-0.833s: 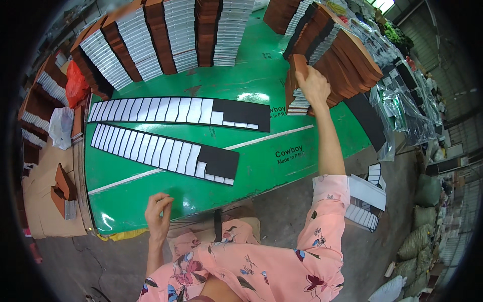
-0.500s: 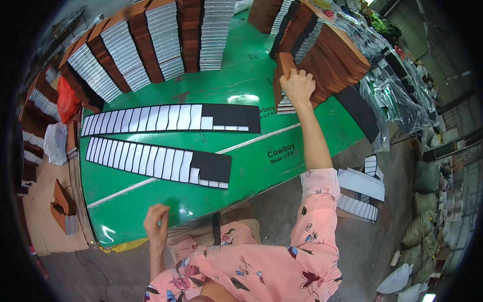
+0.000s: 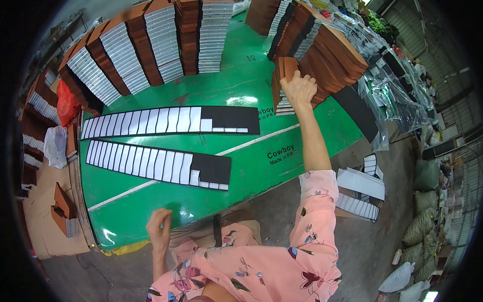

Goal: The recorder is assembling small rectangular tiles by applying black and white adhesive strips and then stacking them.

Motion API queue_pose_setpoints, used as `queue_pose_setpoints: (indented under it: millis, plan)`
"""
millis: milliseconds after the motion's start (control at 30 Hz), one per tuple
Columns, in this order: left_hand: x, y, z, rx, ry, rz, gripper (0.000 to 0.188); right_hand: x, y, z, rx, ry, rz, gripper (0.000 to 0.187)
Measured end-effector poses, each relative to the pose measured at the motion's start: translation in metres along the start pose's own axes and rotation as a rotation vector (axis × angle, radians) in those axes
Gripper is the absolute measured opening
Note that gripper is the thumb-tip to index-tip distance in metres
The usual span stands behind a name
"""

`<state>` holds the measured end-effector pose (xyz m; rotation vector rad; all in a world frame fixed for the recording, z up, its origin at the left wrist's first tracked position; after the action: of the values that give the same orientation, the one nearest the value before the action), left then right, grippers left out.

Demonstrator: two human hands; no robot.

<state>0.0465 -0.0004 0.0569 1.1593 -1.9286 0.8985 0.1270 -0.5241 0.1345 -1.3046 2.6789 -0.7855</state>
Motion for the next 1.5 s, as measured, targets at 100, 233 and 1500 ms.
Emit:
queue_pose_setpoints:
  millis: [100, 233, 1500]
  plan:
    - [0.000, -0.001, 0.005, -0.004, 0.011, -0.001, 0.014, 0.007, 0.000, 0.000, -0.026, -0.056, 0.016, 0.052]
    - [0.004, -0.008, 0.015, -0.045, 0.040, 0.014, 0.014, 0.020, -0.002, 0.002, -0.025, -0.085, 0.035, 0.051]
    - [-0.195, -0.043, -0.325, 0.735, -1.373, -0.407, 0.046, -0.145, 0.213, -0.071, -0.351, -1.020, -0.602, 0.017]
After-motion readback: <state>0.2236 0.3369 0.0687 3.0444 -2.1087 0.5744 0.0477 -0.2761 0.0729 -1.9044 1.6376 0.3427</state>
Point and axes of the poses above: each hand's wrist, its own y-axis away from the middle knuckle, its own z-axis out of the palm, x = y × z, the point moved 5 cm from there along -y, towards the middle knuckle, and after that the axes turned 6 degrees about -z, right-handed, at the moved point
